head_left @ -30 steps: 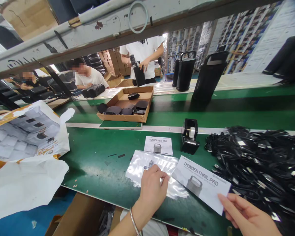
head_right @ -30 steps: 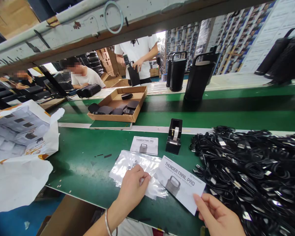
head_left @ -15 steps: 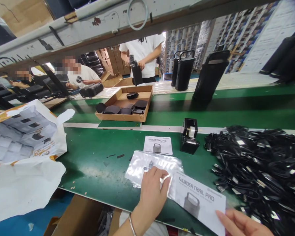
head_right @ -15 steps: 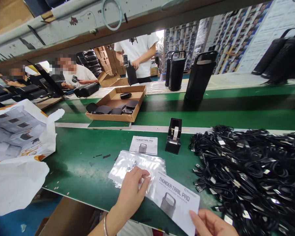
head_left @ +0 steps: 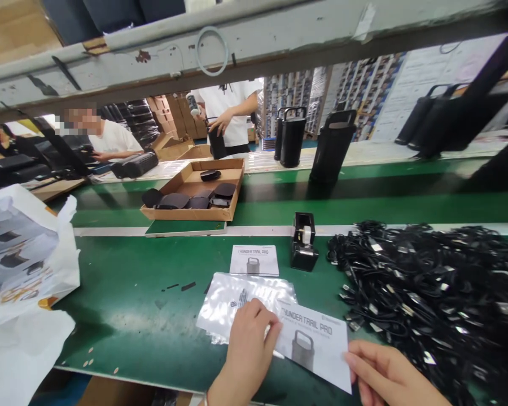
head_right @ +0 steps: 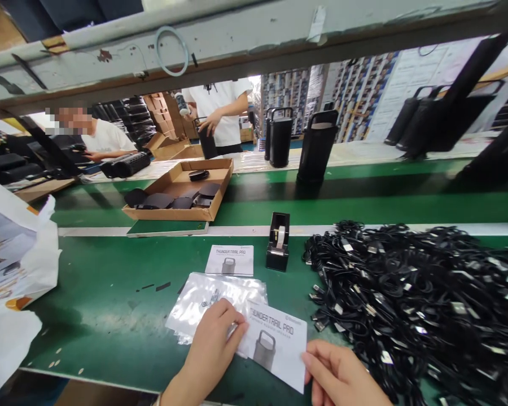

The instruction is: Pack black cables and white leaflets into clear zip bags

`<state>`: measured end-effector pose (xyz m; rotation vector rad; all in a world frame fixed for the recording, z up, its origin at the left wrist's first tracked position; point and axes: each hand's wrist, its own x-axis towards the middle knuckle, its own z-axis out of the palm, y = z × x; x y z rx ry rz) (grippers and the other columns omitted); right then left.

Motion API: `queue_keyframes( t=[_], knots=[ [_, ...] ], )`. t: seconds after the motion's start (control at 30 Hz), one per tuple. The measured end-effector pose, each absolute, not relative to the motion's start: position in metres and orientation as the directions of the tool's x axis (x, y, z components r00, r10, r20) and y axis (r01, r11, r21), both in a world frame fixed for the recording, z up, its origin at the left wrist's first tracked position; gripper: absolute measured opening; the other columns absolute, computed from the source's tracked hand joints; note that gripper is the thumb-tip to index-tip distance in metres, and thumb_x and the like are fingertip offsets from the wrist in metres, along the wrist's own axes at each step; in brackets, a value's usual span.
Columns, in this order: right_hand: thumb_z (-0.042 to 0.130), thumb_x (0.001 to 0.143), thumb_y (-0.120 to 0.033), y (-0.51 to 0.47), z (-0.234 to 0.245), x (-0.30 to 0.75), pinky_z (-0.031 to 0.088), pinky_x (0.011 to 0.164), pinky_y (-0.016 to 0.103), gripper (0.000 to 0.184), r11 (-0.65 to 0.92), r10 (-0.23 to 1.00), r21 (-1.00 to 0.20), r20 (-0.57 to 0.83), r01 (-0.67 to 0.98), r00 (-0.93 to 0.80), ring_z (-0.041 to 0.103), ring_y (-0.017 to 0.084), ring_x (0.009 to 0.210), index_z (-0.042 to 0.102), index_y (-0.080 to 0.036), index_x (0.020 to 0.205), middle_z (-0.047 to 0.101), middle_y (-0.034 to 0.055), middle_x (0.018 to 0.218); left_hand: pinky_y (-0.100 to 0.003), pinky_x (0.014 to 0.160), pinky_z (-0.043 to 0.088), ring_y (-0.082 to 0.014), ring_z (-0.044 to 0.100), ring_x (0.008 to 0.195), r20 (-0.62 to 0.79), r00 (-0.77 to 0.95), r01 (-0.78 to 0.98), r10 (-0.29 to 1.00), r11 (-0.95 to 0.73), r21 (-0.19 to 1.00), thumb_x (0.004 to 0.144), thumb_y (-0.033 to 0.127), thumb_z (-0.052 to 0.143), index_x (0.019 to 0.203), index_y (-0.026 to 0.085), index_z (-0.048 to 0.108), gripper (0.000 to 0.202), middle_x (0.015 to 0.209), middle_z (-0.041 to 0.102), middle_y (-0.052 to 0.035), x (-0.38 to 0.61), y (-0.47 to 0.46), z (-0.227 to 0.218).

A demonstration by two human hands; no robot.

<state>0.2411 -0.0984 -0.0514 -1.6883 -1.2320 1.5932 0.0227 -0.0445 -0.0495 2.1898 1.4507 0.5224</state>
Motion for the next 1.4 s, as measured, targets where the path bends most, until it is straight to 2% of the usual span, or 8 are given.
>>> queue_keyframes(
  t=[0.13, 0.33, 0.53, 0.7, 0.93, 1.07, 1.27, 1.4],
  knots=[
    [0.043, 0.08, -0.047, -0.079, -0.051, 0.221, 0.03, 0.037, 0.019, 0.03, -0.315, 0.923, -0.873, -0.373, 0.372, -0.094, 0.045, 0.008, 0.037, 0.05, -0.02, 0.072, 0.064, 0.0003, 0.061, -0.031, 0.069, 0.045, -0.0189, 0.055, 0.076, 0.054, 0.349, 0.605, 0.936, -0.268, 0.75, 0.087, 0.02, 0.049, 0.079, 0.019, 0.06, 0.014, 0.083, 0.056, -0.0039, 0.022, -0.043, -0.042],
    [0.051, 0.077, -0.018, -0.045, -0.043, 0.166, 0.041, 0.052, 0.022, 0.012, -0.112, 0.974, -0.798, -0.205, 0.592, -0.093, 0.06, 0.014, 0.057, 0.059, -0.019, 0.068, 0.067, -0.0004, 0.064, -0.028, 0.065, 0.042, -0.0177, 0.053, 0.071, 0.024, 0.365, 0.515, 0.931, -0.223, 0.827, 0.089, 0.028, 0.048, 0.076, 0.021, 0.06, 0.018, 0.078, 0.053, -0.002, 0.025, -0.041, -0.042],
    [0.045, 0.088, -0.018, -0.047, -0.024, 0.216, 0.046, 0.071, 0.029, 0.025, -0.045, 0.998, -0.424, -0.048, 0.905, 0.028, 0.064, 0.02, 0.082, 0.068, -0.024, 0.092, 0.067, 0.0045, 0.092, -0.033, 0.071, 0.041, -0.0218, 0.053, 0.078, 0.108, 0.339, 0.652, 0.935, -0.316, 0.689, 0.087, 0.024, 0.049, 0.076, 0.02, 0.059, 0.015, 0.08, 0.055, -0.0039, 0.02, -0.039, -0.06],
    [0.051, 0.088, -0.03, -0.034, -0.014, 0.276, 0.044, 0.051, 0.034, 0.026, -0.279, 0.958, -0.008, 0.069, 0.96, 0.279, 0.063, 0.033, 0.078, 0.067, -0.011, 0.081, 0.059, 0.0159, 0.084, -0.034, 0.066, 0.04, -0.0228, 0.052, 0.076, 0.134, 0.377, 0.719, 0.917, -0.381, 0.581, 0.085, 0.019, 0.049, 0.074, 0.02, 0.058, 0.014, 0.078, 0.056, -0.0047, 0.021, -0.038, -0.068],
    [0.057, 0.086, -0.026, -0.023, -0.021, 0.268, 0.042, 0.048, 0.031, 0.02, -0.284, 0.956, 0.141, 0.119, 0.948, 0.269, 0.065, 0.03, 0.073, 0.064, -0.008, 0.081, 0.06, 0.0163, 0.083, -0.035, 0.069, 0.042, -0.0235, 0.054, 0.079, 0.083, 0.398, 0.737, 0.914, -0.373, 0.563, 0.085, 0.016, 0.048, 0.076, 0.019, 0.059, 0.014, 0.08, 0.058, -0.006, 0.024, -0.038, -0.058],
    [0.05, 0.09, -0.03, -0.016, -0.024, 0.269, 0.039, 0.045, 0.033, 0.029, -0.29, 0.955, 0.099, 0.084, 0.952, 0.283, 0.065, 0.032, 0.063, 0.062, -0.008, 0.077, 0.063, 0.0187, 0.077, -0.037, 0.071, 0.043, -0.0245, 0.055, 0.081, 0.02, 0.413, 0.753, 0.911, -0.354, 0.554, 0.084, 0.014, 0.048, 0.078, 0.017, 0.06, 0.014, 0.082, 0.059, -0.0075, 0.024, -0.038, -0.051],
    [0.053, 0.084, -0.036, 0.0, -0.022, 0.282, 0.045, 0.051, 0.036, 0.03, -0.221, 0.975, -0.154, -0.022, 0.963, 0.221, 0.065, 0.028, 0.058, 0.05, -0.023, 0.058, 0.063, 0.0052, 0.058, -0.031, 0.069, 0.043, -0.0196, 0.055, 0.076, 0.025, 0.338, 0.666, 0.941, -0.258, 0.7, 0.086, 0.016, 0.048, 0.076, 0.018, 0.057, 0.014, 0.078, 0.058, -0.0043, 0.024, -0.039, -0.044],
    [0.05, 0.082, -0.046, -0.021, -0.028, 0.257, 0.053, 0.054, 0.03, 0.025, -0.146, 0.988, -0.736, -0.081, 0.661, 0.129, 0.066, 0.018, 0.059, 0.052, -0.023, 0.088, 0.065, 0.0001, 0.067, -0.027, 0.062, 0.04, -0.0165, 0.053, 0.068, -0.013, 0.271, 0.603, 0.962, -0.159, 0.782, 0.086, 0.019, 0.048, 0.074, 0.019, 0.055, 0.013, 0.075, 0.056, -0.0018, 0.023, -0.037, -0.042]
  ],
)
